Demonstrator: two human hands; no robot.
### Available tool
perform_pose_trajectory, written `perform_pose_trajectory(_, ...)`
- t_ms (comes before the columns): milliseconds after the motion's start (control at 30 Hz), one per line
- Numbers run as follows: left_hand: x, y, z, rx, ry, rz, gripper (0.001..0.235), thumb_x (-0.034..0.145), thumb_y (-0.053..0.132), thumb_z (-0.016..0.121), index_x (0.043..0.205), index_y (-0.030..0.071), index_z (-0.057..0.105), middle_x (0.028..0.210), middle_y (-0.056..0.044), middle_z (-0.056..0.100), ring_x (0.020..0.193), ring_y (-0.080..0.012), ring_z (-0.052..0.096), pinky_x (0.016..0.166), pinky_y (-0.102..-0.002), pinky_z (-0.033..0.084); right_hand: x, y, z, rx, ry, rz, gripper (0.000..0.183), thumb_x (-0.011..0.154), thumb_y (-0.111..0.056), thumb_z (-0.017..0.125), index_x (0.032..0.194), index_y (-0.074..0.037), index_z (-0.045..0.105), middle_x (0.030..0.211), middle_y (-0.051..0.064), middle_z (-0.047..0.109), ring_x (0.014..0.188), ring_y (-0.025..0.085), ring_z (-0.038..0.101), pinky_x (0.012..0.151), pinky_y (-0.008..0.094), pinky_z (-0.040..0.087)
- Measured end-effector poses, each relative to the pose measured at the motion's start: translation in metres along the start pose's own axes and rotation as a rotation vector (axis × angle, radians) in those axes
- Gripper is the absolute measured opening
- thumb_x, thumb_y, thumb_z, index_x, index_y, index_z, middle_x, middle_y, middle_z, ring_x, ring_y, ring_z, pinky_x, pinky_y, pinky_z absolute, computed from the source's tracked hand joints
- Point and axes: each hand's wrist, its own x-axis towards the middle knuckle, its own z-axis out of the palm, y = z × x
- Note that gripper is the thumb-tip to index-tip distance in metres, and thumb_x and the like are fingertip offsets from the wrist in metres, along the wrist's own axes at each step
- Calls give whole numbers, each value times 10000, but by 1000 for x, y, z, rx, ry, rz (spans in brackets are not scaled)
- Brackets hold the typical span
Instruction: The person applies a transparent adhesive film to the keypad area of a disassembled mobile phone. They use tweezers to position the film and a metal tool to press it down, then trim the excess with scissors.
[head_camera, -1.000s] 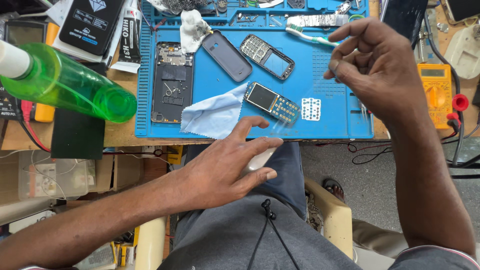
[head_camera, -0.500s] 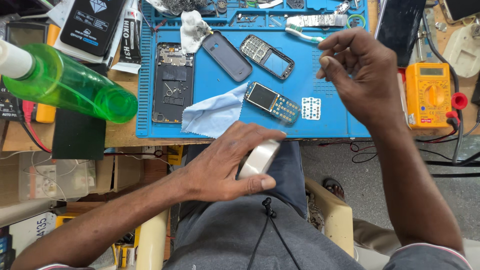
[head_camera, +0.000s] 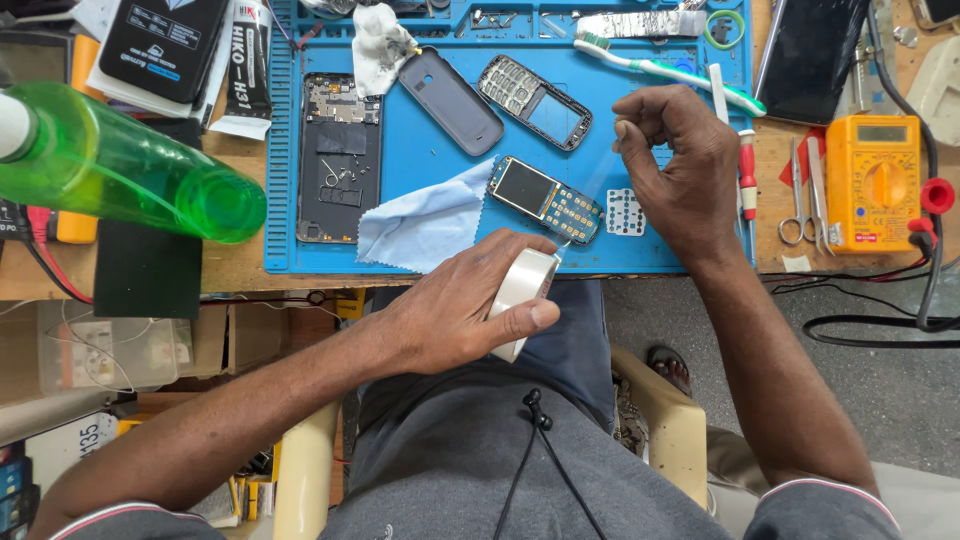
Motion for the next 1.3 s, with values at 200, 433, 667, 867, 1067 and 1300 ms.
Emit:
perform_pose_trajectory(200,5,0,-8,7,-21,27,811,990,704,408,1425,30,523,1282,-220,594,1215,-365,616,982,-479,490,-2,0,4,-91,7,-22,148,1076,53,720,1183,-17,646,1052,85,691,905,147,718,792,284,577)
perform_pose_trajectory(433,16,3,-22,-3,-150,-128,861,890,758,417,1346,47,585,1159,-175,658,1066,-294,678,858,-427,537,-4,8,11,-115,-14,-39,110,1092,43,721,1112,-19,632,1076,86,679,928,148,719,780,280,594)
perform_pose_trajectory(667,11,10,-32,-58,-233,-188,959,846,801,418,1470,80,513,1164,-156,657,1001,-268,681,800,-423,536,-10,2,8,-97,-33,-5,145,1060,48,727,1141,-24,631,1041,86,692,899,151,715,756,291,568)
perform_pose_trajectory(867,7,17,-34,-4,-272,-196,1047,811,810,446,1566,89,377,1158,-157,611,971,-285,687,816,-442,555,-9,-3,7,-73,-50,36,145,1055,45,738,1117,-28,630,1033,77,698,830,131,705,754,284,564)
perform_pose_trajectory(1067,4,18,-35,80,-333,-207,1091,802,813,471,1631,125,301,1125,-154,612,1037,-319,656,857,-484,531,-11,-8,8,-83,-49,60,155,1048,45,743,1126,-33,634,1013,73,698,826,124,697,718,263,557)
perform_pose_trajectory(1300,6,12,-32,94,-370,-233,1127,778,849,418,1618,107,301,1102,-169,620,1057,-331,669,846,-509,546,-13,-10,11,-96,-49,102,167,1040,25,763,1128,-39,636,1027,63,714,883,130,696,783,281,573)
